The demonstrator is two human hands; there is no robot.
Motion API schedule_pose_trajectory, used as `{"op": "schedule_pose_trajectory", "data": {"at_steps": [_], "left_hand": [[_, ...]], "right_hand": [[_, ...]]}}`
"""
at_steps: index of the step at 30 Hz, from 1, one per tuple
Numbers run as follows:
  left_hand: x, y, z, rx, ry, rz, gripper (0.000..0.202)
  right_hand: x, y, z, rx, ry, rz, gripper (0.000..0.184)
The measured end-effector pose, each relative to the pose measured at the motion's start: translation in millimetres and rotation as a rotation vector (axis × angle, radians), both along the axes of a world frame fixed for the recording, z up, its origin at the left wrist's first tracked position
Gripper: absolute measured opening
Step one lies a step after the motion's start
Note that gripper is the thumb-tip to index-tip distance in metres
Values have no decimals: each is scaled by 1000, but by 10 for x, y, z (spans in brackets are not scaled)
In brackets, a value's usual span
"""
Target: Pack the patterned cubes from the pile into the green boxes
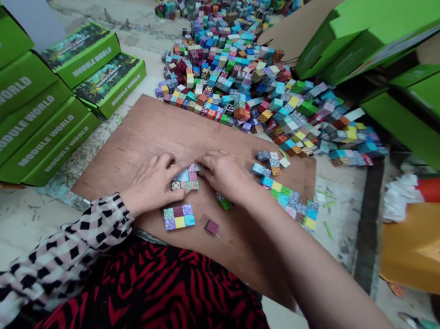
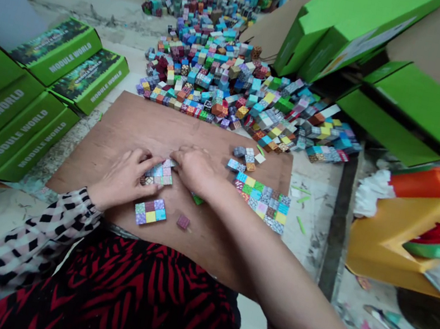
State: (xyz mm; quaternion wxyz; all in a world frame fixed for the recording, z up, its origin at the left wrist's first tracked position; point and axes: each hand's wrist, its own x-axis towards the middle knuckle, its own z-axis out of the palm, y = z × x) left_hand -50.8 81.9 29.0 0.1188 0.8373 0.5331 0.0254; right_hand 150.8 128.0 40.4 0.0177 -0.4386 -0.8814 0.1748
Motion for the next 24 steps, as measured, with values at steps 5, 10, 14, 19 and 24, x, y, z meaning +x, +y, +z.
{"op": "schedule_pose_trajectory", "data": {"at_steps": [5,10,14,19,24], "left_hand": [[68,-27,42,8,30,55,65],[134,-45,52,45,68,87,60],[89,-52,67,70,71,114,59],[-90,-48,41,49,6,150,65],[-309,-2,-67,17,-313,182,56]], "right_hand": [[-38,-37,-13,47,-50,-10,24],[-24,-35,31,60,-84,-6,24],[31,-67,104,100,-165,-107,23],[28,-413,262,173,-104,-101,29],[-100,-873,307,121,-80,154,36]]}}
